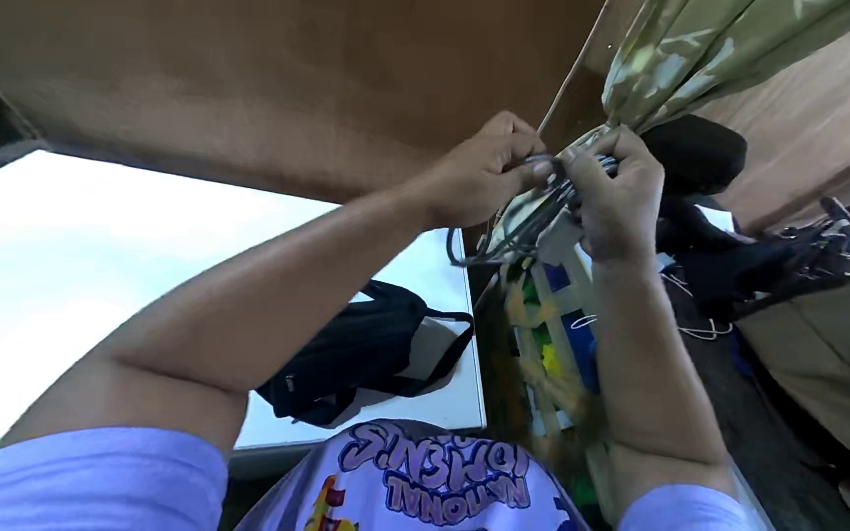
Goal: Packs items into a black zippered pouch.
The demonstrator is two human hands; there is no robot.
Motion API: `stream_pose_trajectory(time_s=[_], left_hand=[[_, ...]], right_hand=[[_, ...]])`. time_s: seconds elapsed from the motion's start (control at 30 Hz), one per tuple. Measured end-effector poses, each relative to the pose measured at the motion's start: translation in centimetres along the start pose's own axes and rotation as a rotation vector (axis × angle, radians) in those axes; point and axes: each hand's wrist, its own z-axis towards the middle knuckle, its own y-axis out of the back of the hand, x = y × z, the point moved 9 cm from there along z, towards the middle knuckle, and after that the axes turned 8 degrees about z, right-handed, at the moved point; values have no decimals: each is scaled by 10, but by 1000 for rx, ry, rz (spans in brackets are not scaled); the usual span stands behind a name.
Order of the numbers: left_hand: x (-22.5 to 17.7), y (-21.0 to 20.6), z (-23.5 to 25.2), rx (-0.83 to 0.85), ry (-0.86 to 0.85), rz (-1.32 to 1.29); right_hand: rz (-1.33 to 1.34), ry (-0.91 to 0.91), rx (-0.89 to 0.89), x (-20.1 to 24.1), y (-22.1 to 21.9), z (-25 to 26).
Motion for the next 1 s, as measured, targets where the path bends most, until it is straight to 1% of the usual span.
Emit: stream_pose_trajectory(time_s=[0.03, 0.07, 0.17, 0.23, 0.37, 0.47, 0.6, 0.63, 0.67, 0.73, 0.77, 0.83, 0.87, 0.9, 0.97, 1.0], left_hand=[[1, -2, 2, -96, -10, -98], [2, -6, 3, -154, -12, -192], [3, -22, -1, -192, 16, -407], [1, -29, -7, -142, 27, -485], [-3, -44, -15, 52, -14, -607], [-7, -46, -14, 151, 3, -578], [-8, -51, -15, 257, -56, -507], [-8, -55, -17, 290, -49, -490], [-5, -59, -20, 324, -16, -477], [6, -68, -28, 371, 109, -447], [17, -68, -33, 350, 194, -438], [38, -63, -40, 216, 300, -481], [44, -59, -41, 123, 336, -530], [48, -59, -42, 35, 354, -606], [53, -63, -45, -116, 330, -722], [56, -62, -45, -158, 294, -743]], right_hand=[[88, 58, -43, 2, -6, -2], [168, 108, -89, 5, -11, -5], [260, 221, -203, 17, -20, -10], [252, 312, -223, 28, -20, -15], [165, 503, -256, 40, -18, -26], [136, 580, -258, 42, -19, -34], [30, 708, -262, 48, -18, -54], [24, 692, -270, 45, -16, -59], [47, 638, -272, 38, -12, -64], [207, 442, -257, 13, -6, -78], [303, 323, -225, -5, -6, -86], [495, 59, -98, -44, -25, -102], [609, -81, -17, -63, -45, -108], [730, -184, 46, -77, -68, -113], [943, -257, 59, -93, -101, -116], [981, -256, 77, -95, -109, -114]])
